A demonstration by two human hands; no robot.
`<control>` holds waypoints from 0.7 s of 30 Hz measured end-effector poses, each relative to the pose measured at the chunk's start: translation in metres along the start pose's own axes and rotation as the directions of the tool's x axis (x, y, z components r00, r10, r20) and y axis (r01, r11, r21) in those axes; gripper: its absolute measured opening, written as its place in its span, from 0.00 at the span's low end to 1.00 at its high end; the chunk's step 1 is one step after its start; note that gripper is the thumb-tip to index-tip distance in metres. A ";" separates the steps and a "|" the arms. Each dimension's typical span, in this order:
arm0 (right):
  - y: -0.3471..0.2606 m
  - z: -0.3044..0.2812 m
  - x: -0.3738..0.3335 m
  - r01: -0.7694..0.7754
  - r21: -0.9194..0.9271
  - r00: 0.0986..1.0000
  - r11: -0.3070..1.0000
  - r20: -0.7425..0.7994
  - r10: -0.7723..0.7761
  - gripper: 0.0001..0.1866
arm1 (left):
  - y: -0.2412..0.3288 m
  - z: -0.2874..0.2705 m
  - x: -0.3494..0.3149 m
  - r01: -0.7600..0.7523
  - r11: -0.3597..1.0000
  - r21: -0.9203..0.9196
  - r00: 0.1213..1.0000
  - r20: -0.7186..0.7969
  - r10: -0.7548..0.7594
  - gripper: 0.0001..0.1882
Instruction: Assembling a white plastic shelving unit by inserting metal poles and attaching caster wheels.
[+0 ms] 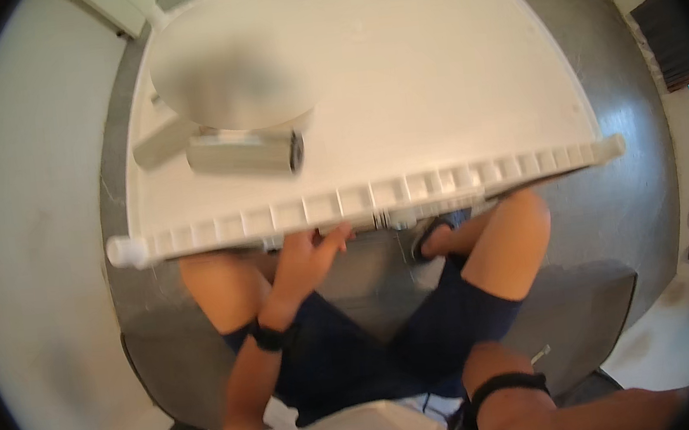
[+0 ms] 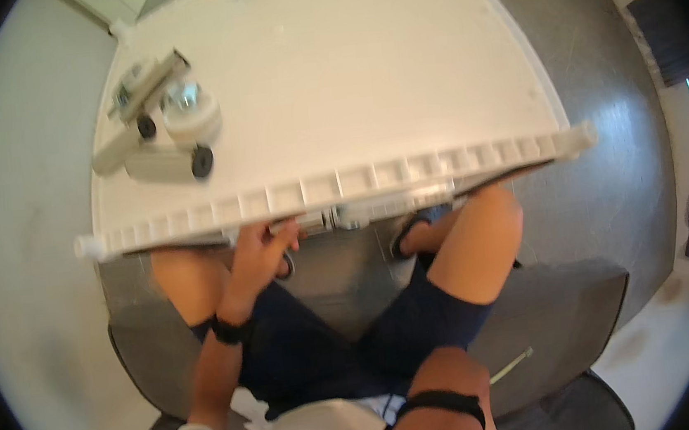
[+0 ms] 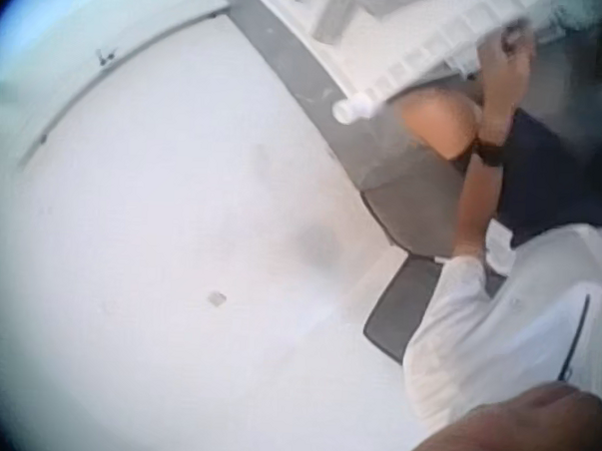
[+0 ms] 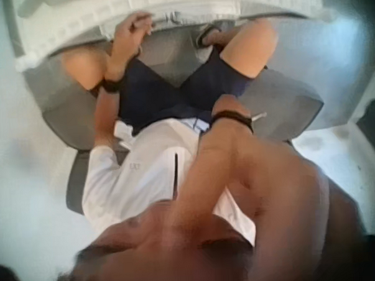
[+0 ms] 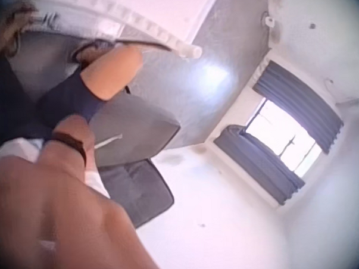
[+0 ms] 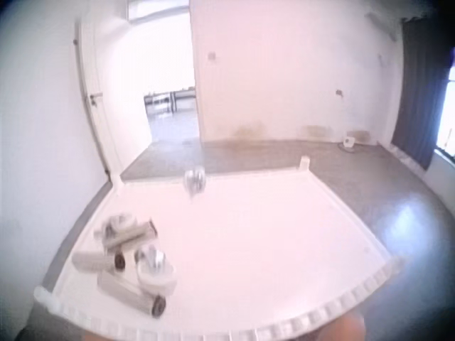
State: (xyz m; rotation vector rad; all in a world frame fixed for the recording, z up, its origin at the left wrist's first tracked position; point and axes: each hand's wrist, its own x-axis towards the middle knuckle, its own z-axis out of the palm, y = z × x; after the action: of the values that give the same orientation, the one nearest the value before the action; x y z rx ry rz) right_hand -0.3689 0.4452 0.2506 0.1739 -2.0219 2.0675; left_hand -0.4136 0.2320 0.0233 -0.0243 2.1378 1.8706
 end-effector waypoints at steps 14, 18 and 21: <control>0.007 -0.016 0.005 0.040 -0.122 0.999 0.992 -0.002 -0.041 0.03 | -0.003 0.003 0.003 0.024 0.998 -0.066 1.000 -0.001 -0.024 0.14; 0.009 -0.021 0.013 0.087 -0.160 0.996 0.983 -0.005 -0.089 0.03 | 0.004 0.009 0.005 0.037 0.999 0.037 0.999 0.009 -0.037 0.12; 0.010 -0.017 0.019 0.126 -0.180 0.991 0.976 -0.032 -0.133 0.03 | -0.004 0.007 0.000 -0.001 0.998 -0.059 0.999 -0.040 -0.002 0.09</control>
State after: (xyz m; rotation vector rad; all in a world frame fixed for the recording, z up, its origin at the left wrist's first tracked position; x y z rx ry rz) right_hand -0.3886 0.4635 0.2452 0.2195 -2.0958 1.7883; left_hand -0.4112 0.2384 0.0188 -0.0759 2.1077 1.9486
